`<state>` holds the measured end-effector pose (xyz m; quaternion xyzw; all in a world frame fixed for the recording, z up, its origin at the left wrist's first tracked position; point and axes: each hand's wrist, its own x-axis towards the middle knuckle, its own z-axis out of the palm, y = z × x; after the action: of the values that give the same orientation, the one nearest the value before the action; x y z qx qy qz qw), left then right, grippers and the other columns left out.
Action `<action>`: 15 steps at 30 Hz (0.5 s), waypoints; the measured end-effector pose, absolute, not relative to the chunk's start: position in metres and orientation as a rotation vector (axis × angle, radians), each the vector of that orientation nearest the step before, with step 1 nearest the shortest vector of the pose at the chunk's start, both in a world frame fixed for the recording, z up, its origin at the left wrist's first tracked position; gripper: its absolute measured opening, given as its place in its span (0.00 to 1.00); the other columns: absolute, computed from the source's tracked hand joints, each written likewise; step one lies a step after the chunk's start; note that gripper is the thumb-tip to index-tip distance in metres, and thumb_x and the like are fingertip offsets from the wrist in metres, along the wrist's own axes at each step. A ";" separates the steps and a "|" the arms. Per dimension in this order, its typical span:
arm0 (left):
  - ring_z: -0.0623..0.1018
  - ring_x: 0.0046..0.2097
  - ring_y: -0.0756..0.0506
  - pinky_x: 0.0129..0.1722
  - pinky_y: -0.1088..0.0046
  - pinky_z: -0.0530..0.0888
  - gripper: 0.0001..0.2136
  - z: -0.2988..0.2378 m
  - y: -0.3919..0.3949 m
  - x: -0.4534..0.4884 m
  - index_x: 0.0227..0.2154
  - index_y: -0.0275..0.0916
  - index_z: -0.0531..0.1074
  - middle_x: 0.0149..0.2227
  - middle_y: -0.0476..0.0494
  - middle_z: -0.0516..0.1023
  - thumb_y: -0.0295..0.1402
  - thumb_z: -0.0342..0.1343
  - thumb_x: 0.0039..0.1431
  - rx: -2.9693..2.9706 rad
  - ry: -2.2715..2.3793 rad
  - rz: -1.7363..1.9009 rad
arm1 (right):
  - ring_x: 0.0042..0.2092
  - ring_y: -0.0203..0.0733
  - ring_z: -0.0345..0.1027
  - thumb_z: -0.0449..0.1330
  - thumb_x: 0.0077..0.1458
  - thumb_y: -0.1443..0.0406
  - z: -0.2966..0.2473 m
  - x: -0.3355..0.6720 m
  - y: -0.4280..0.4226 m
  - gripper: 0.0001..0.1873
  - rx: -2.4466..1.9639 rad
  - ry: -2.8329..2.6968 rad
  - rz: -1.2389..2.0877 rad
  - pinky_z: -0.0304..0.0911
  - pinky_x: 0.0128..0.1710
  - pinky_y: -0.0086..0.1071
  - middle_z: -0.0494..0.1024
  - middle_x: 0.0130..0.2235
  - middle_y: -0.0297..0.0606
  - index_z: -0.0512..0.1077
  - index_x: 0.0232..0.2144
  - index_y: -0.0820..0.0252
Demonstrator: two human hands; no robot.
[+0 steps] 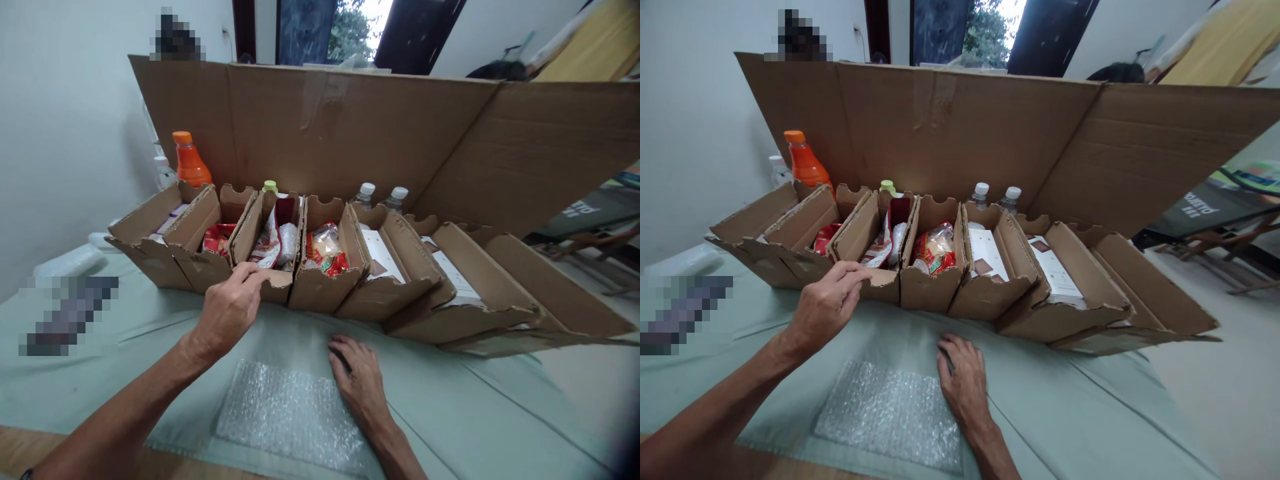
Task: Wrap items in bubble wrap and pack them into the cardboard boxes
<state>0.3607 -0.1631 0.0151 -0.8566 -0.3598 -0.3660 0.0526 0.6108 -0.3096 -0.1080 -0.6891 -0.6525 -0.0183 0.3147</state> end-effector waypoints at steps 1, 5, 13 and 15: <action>0.82 0.41 0.47 0.39 0.73 0.82 0.13 0.013 -0.165 0.361 0.45 0.40 0.76 0.46 0.42 0.80 0.24 0.48 0.67 -2.604 -1.090 -1.124 | 0.46 0.49 0.77 0.54 0.65 0.63 -0.108 0.611 -0.309 0.13 -1.813 -1.720 -0.048 0.68 0.46 0.43 0.84 0.46 0.43 0.80 0.41 0.54; 0.82 0.50 0.42 0.45 0.68 0.83 0.13 0.005 -0.176 0.358 0.51 0.39 0.73 0.52 0.37 0.78 0.24 0.50 0.67 -2.652 -1.030 -1.182 | 0.47 0.49 0.76 0.54 0.65 0.64 -0.108 0.611 -0.310 0.13 -1.818 -1.737 -0.034 0.67 0.46 0.43 0.84 0.47 0.43 0.80 0.41 0.54; 0.82 0.46 0.45 0.48 0.66 0.82 0.15 -0.008 -0.205 0.320 0.50 0.40 0.73 0.57 0.33 0.74 0.20 0.54 0.64 -2.625 -0.998 -1.388 | 0.47 0.51 0.76 0.54 0.65 0.63 -0.106 0.613 -0.309 0.13 -1.821 -1.767 -0.013 0.67 0.46 0.44 0.84 0.47 0.43 0.80 0.40 0.54; 0.82 0.50 0.43 0.51 0.63 0.81 0.13 -0.010 -0.206 0.311 0.48 0.39 0.73 0.55 0.34 0.75 0.20 0.55 0.64 -2.590 -1.062 -1.395 | 0.46 0.51 0.76 0.55 0.64 0.63 -0.103 0.614 -0.307 0.13 -1.812 -1.775 -0.011 0.67 0.46 0.45 0.84 0.47 0.43 0.79 0.40 0.55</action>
<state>0.3110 -0.2059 -0.0099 -0.8281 -0.3396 -0.4460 0.0069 0.6142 -0.3074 -0.1030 -0.6819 -0.6681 -0.0041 0.2978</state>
